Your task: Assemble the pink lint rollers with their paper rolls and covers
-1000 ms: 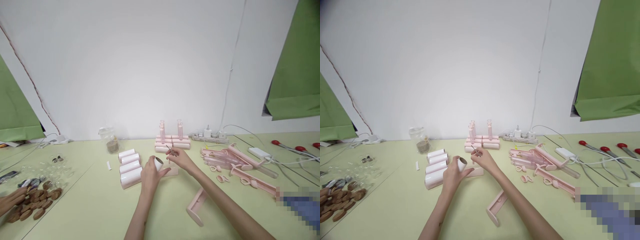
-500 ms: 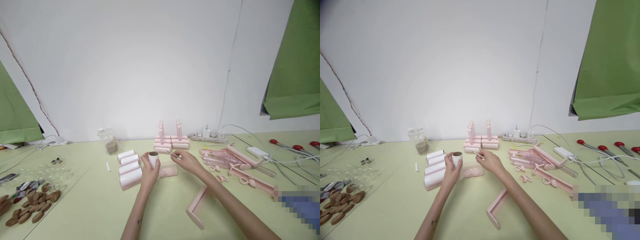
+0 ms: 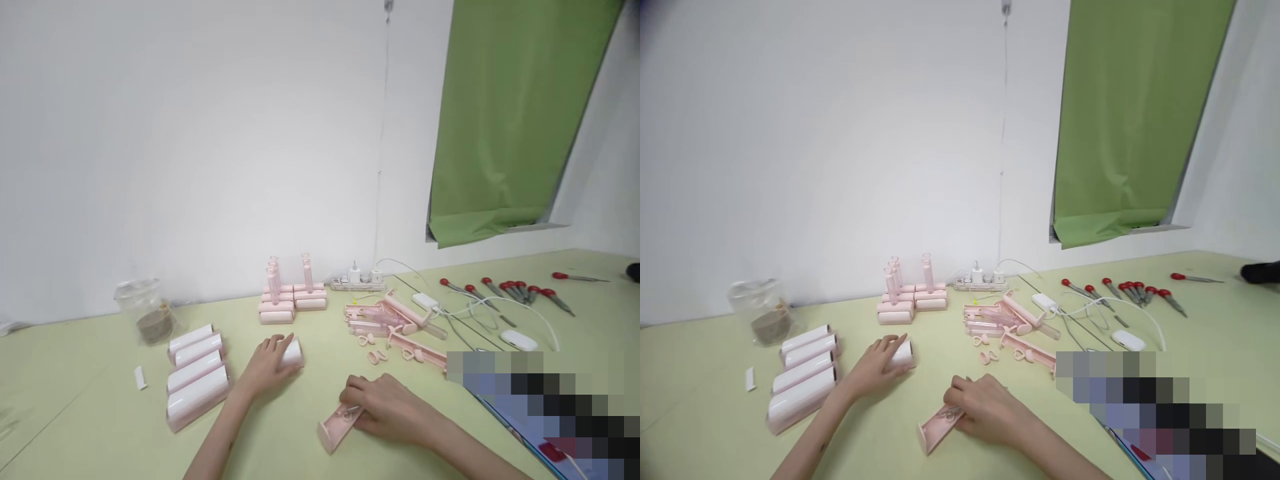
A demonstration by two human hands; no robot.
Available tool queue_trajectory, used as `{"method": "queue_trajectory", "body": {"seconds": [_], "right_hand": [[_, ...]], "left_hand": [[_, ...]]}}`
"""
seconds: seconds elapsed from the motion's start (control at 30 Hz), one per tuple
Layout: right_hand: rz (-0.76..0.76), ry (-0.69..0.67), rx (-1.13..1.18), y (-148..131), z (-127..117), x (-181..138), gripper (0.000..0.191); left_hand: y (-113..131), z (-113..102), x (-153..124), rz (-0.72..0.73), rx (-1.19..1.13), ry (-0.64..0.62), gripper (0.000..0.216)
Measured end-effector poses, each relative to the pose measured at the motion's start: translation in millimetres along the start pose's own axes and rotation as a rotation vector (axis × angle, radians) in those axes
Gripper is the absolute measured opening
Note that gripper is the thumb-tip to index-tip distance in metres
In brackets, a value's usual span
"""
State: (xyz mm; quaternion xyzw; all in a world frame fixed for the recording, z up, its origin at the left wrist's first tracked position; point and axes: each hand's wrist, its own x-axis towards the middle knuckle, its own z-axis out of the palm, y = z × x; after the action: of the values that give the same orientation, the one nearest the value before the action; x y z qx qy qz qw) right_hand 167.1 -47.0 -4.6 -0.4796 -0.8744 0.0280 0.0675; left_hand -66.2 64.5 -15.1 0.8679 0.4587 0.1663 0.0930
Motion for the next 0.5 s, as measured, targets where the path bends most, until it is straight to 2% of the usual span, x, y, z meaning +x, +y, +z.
{"method": "queue_trajectory", "body": {"seconds": [0.1, 0.17, 0.23, 0.37, 0.43, 0.5], "right_hand": [[0.102, 0.094, 0.059, 14.4, -13.0, -2.2, 0.020], [0.322, 0.202, 0.091, 36.5, -33.1, -4.1, 0.025], [0.609, 0.273, 0.025, 67.8, -56.5, -5.1, 0.027], [0.879, 0.295, -0.122, 136.9, -87.9, -7.4, 0.026], [0.940, 0.301, -0.139, 160.4, -89.2, -7.2, 0.021], [0.943, 0.358, -0.128, 171.3, -81.8, -0.2, 0.021]], "left_hand": [[12.2, 1.0, -15.4, -0.006, 0.074, 0.011, 0.045], [20.8, 1.0, -32.1, -0.007, 0.074, 0.011, 0.042], [22.1, 2.0, -53.1, 0.022, 0.080, 0.031, 0.038], [-7.3, 7.6, -98.5, 0.061, 0.207, 0.154, 0.038], [-26.7, 10.0, -117.8, 0.012, 0.298, 0.250, 0.039], [-37.6, 10.0, -133.3, -0.072, 0.380, 0.323, 0.038]]}}
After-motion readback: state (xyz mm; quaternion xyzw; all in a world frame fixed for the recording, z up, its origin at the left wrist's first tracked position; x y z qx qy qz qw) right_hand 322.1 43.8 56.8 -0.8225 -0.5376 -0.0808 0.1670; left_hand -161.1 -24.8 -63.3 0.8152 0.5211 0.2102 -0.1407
